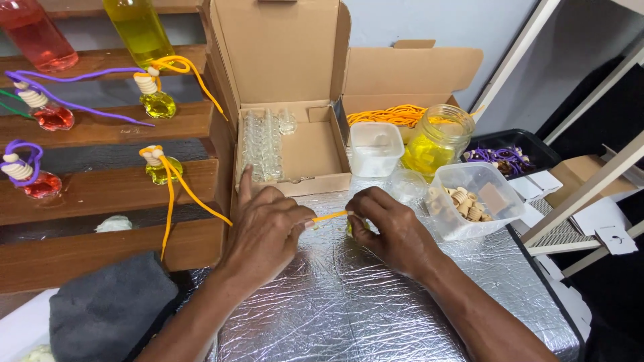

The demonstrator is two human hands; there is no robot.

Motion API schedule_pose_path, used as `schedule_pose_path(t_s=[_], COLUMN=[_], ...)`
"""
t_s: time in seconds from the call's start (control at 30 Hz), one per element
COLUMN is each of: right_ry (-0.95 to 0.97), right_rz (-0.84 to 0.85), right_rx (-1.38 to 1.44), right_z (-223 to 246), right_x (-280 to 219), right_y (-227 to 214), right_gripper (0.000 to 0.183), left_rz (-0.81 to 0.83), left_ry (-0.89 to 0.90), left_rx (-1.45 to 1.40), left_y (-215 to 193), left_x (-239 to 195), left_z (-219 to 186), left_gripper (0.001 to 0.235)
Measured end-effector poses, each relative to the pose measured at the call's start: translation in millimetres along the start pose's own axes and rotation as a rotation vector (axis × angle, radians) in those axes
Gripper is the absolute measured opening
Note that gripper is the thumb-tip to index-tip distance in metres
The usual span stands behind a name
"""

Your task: Assembling small perfume bottles by threading cords through caps and packing them into individual cardboard boxes.

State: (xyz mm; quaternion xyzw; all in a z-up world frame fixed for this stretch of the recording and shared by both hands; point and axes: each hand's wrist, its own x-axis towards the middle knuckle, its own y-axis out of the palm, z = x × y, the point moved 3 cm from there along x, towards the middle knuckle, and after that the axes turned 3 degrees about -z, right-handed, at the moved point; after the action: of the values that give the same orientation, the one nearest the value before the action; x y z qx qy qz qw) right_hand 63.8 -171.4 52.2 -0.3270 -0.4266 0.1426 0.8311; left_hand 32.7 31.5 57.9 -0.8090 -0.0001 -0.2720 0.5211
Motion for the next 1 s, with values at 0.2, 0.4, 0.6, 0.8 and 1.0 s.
schedule_pose_path(t_s=[0.2,0.4,0.6,0.8,1.0], right_ry=[-0.058,0.01,0.061,0.021,0.009], right_rz=[-0.063,0.091,0.154,0.077,0.102], right_rx=[-0.145,-0.113,-0.124,-0.122,-0.159], right_z=[-2.8,-21.3,-23.2,-17.8,-22.3], right_x=[-2.9,-8.9,-9.9,-7.2,-9.5], right_y=[-1.0,4.2,2.7,-2.9,1.9], right_gripper=[0.008,0.008,0.011,0.012,0.012], left_rz=[-0.1,-0.414,-0.44,-0.296,-0.084], left_ry=[0.015,0.108,-0.268,-0.541,-0.404], left_rx=[0.134,0.327,0.298,0.523,0.79], left_y=[-44.9,-110.8,-122.7,-23.6,29.6], left_x=[4.5,-22.4,-111.0,-240.5,-328.0], left_z=[-4.7,-19.6,-2.3,91.1,163.3], left_gripper=[0.01,0.02,0.013,0.038,0.063])
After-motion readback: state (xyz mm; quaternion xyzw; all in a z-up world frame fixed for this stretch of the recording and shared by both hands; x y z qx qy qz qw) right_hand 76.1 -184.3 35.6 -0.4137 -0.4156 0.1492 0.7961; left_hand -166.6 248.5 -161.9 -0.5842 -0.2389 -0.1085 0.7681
